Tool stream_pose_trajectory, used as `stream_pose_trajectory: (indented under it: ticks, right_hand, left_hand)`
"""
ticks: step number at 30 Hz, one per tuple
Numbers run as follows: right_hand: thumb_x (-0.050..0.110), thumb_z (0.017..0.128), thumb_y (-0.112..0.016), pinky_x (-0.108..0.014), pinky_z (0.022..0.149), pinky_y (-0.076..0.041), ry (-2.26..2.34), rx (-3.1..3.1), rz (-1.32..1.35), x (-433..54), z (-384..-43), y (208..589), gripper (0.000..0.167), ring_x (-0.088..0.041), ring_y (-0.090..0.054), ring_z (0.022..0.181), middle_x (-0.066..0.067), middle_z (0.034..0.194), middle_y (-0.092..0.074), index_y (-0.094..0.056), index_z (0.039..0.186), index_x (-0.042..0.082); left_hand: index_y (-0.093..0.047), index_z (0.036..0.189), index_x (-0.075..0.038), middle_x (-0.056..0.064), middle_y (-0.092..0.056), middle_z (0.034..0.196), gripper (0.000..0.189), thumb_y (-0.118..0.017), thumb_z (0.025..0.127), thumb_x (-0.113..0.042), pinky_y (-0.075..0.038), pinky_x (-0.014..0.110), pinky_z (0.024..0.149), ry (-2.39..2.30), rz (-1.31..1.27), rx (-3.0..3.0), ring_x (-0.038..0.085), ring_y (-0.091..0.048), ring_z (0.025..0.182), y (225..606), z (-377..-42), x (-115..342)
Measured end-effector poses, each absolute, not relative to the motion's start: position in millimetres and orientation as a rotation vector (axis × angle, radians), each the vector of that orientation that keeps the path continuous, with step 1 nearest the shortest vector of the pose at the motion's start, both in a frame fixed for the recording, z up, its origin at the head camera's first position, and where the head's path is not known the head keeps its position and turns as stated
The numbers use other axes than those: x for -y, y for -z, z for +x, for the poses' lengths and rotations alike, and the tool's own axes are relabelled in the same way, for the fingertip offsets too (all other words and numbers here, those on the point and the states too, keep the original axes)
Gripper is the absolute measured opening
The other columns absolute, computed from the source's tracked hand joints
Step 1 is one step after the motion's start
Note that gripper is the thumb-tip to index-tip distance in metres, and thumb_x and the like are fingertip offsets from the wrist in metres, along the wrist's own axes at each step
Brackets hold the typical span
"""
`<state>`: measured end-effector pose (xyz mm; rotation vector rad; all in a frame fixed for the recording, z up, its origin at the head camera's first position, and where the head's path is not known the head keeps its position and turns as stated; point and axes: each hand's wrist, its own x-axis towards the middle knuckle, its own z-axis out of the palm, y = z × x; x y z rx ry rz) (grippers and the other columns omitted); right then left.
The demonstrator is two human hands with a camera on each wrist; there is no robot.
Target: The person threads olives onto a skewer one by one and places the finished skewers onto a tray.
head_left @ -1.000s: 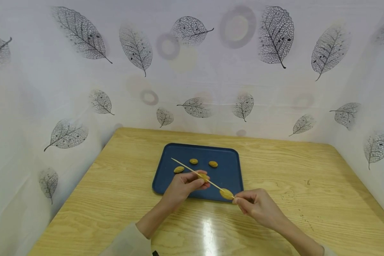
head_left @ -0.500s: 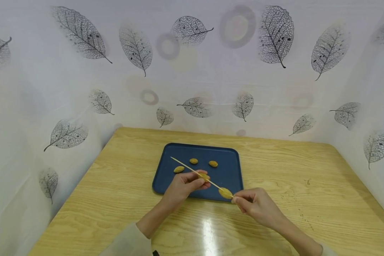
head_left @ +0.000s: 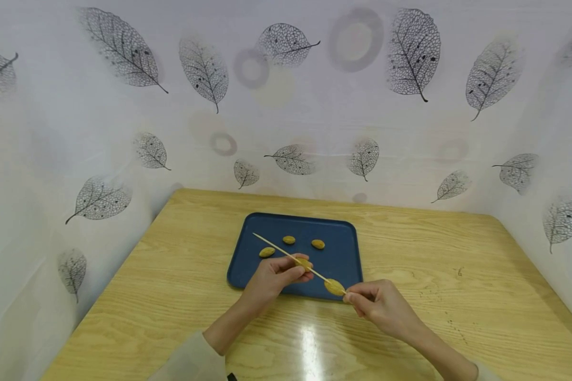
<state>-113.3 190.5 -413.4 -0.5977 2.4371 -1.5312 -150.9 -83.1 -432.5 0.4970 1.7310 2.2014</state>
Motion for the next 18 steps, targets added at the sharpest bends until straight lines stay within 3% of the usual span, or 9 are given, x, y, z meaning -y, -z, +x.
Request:
stream_pose_trajectory:
  ticks: [18]
  right_hand:
    - [0.019,0.103,-0.066,-0.02,0.041,-0.031,1.497,-2.468,-0.619,-185.7,-114.7,411.4,0.034,-0.001,-0.027,0.043,0.008,0.056,-0.048,-0.068,0.073,0.004]
  left_hand:
    - [-0.066,0.125,0.014,0.015,-0.059,0.138,0.031,-0.063,0.104,-0.009,-0.057,0.032,0.098,-2.191,0.48,-1.739,0.012,-0.07,0.107,431.9,-150.9,83.5]
